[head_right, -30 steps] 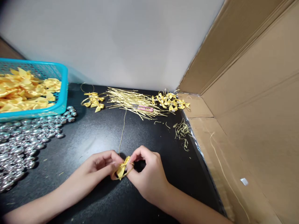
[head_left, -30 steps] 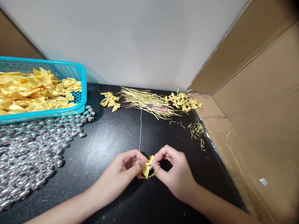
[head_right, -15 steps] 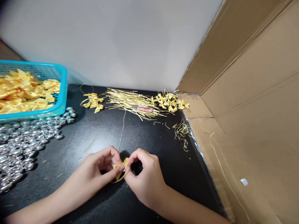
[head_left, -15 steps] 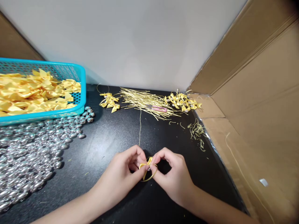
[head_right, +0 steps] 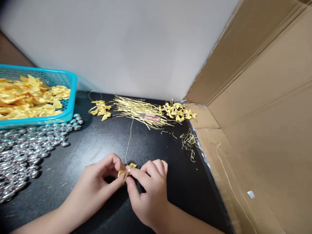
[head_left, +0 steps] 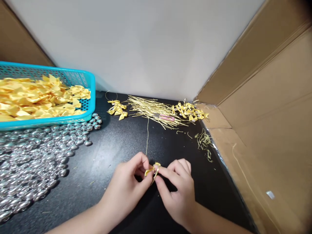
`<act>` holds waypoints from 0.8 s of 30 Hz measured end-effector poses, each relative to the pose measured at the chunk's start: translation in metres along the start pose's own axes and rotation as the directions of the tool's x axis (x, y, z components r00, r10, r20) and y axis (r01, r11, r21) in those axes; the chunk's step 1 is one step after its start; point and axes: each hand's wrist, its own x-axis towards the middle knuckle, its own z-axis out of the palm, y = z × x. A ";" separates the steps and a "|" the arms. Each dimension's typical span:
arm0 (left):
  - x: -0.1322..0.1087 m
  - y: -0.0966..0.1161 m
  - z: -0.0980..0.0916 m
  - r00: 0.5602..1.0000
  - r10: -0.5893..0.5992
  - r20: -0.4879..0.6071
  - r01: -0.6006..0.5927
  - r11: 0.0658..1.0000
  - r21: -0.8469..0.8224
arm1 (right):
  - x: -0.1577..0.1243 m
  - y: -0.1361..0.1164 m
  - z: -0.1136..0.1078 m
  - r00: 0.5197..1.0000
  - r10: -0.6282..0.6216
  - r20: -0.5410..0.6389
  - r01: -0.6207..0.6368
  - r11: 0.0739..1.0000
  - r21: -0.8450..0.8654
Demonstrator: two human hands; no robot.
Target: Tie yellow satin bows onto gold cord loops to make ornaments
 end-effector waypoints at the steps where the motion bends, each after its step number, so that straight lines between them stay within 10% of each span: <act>1: 0.000 0.001 0.000 1.000 0.029 -0.002 -0.029 0.999 0.044 | 0.001 0.000 0.000 1.000 -0.010 0.002 0.010 1.000 -0.026; 17: -0.005 -0.012 0.002 0.832 0.550 0.075 -0.493 0.671 0.553 | 0.013 0.004 0.002 0.999 -0.040 -0.036 0.036 0.993 -0.113; 24: -0.007 -0.019 0.004 0.814 0.573 0.091 -0.518 0.648 0.558 | 0.010 0.004 0.009 0.998 0.063 -0.010 -0.063 0.997 0.035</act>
